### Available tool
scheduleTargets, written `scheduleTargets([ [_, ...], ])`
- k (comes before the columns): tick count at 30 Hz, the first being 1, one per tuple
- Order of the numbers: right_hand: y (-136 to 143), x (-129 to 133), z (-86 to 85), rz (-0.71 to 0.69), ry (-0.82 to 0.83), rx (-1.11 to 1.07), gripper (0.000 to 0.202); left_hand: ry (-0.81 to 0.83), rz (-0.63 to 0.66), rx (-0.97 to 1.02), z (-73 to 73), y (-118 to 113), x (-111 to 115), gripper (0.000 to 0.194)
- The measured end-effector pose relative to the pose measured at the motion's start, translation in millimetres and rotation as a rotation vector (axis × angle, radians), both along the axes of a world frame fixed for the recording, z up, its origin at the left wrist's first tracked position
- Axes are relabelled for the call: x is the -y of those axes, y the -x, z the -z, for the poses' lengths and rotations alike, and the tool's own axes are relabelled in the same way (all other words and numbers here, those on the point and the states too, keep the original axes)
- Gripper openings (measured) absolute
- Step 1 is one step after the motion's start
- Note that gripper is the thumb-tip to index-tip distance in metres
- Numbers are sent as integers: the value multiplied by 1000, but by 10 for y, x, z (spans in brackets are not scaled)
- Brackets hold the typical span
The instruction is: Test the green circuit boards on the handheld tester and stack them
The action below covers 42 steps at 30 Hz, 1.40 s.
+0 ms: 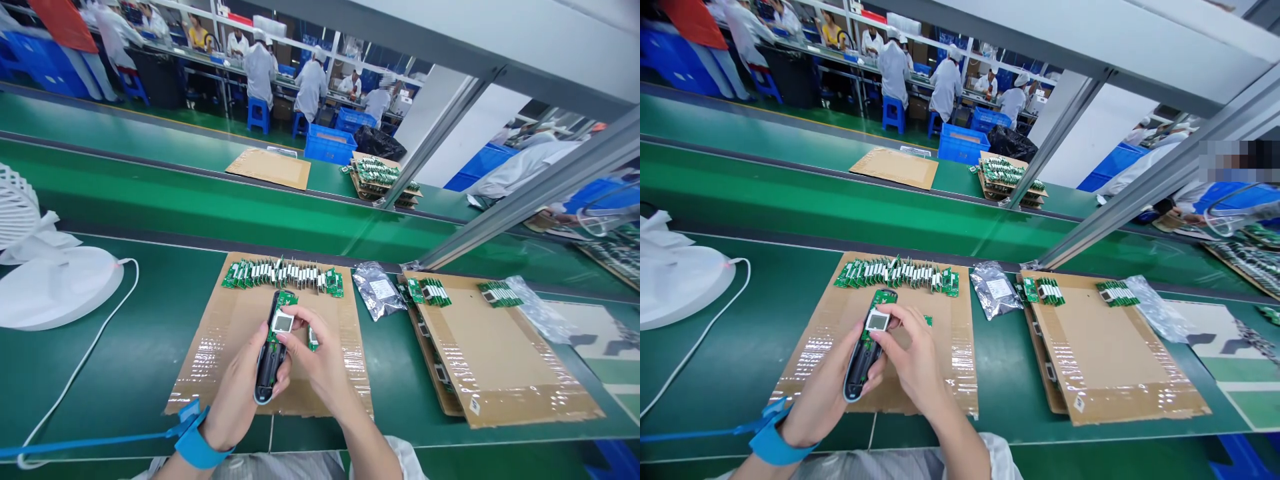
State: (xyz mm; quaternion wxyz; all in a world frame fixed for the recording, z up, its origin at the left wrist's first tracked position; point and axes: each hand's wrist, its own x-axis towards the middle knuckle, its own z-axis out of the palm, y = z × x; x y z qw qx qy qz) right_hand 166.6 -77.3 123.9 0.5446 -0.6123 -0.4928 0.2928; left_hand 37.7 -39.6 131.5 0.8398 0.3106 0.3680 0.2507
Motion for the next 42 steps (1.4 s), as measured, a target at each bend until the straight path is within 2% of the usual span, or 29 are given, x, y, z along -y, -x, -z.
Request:
scheduleTargets([
  [4,-16,-13,-2,-19,-23,27,29,-27,17,-8,-9,-1,13,40],
  [10,-46,-11,-49,3,-20,72,28,-41,-22,-20,-26,-15,66,44],
  [19,-17,34,-139,-26,11,45,30,55,-96,1,-33,-29,113,41],
  [30,-21,78,-159,-49,44,16,30,105,-97,31,-48,-22,141,39],
  [35,-43,73,-159,-98,63,-16,26,0,-61,-5,-71,-9,150,35],
  [38,13,72,-29,-96,100,-91,26,-178,-69,-189,55,23,165,39],
  [40,84,79,125,-48,138,-143,26,-272,-88,-307,219,45,171,37],
  [42,138,96,292,46,142,-158,23,-299,-90,-360,395,55,164,39],
])
